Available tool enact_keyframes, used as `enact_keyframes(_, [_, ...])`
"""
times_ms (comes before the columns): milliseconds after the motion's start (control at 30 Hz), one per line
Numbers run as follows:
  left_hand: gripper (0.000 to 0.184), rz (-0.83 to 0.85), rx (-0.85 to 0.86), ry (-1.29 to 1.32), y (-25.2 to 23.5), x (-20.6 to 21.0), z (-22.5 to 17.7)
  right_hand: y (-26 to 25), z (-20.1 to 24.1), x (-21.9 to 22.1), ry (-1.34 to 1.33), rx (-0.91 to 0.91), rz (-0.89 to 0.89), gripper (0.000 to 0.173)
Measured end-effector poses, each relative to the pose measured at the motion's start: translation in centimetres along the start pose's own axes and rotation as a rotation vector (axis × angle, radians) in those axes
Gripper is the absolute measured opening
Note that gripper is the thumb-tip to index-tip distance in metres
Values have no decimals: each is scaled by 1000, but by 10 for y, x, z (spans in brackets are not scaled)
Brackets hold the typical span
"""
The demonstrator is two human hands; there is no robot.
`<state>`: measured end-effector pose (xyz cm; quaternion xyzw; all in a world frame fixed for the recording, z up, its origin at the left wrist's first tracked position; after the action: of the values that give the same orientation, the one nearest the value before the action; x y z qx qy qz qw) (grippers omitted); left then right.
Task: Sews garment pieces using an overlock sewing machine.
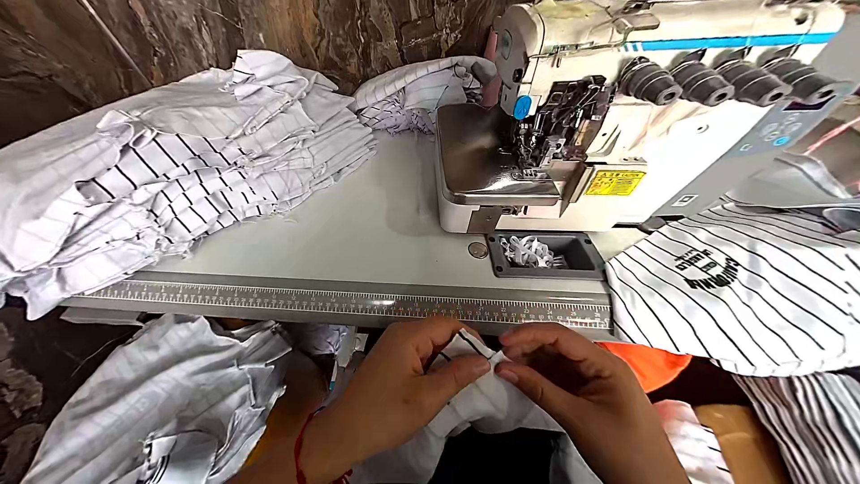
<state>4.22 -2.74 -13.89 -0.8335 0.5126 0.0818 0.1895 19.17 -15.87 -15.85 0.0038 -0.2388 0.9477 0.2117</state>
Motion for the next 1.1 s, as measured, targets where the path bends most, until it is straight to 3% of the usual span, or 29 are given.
enact_keyframes(333, [18,-18,-85,24,-4,-9,-5,-3,5,-1,261,-334,44,7])
enact_keyframes(400, [21,-63,-143,-69,-10,-16,-7,2,19,3,300,-378,150,8])
enact_keyframes(500, [23,-55,-148,-239,-19,-18,-20,5,45,21,116,-226,369,16])
enact_keyframes(733, [26,42,23,-252,-7,-8,-40,-10,44,23,325,-221,-46,8])
enact_keyframes(967, [26,74,125,-324,1,-9,-43,-7,42,29,375,-225,-121,14])
enact_keyframes(1100, [27,-125,345,-577,1,-2,-37,-2,27,19,296,-249,-97,18])
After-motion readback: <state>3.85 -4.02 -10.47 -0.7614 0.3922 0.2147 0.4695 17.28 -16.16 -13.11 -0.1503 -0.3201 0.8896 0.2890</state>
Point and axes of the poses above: each hand's wrist, its own y-axis away from the middle knuckle, its own x-axis out of the palm, z = x × y, the point moved 2 cm from there along -y, towards the middle knuckle, and after that the axes turned 12 degrees about -y, right-handed, at the moved point
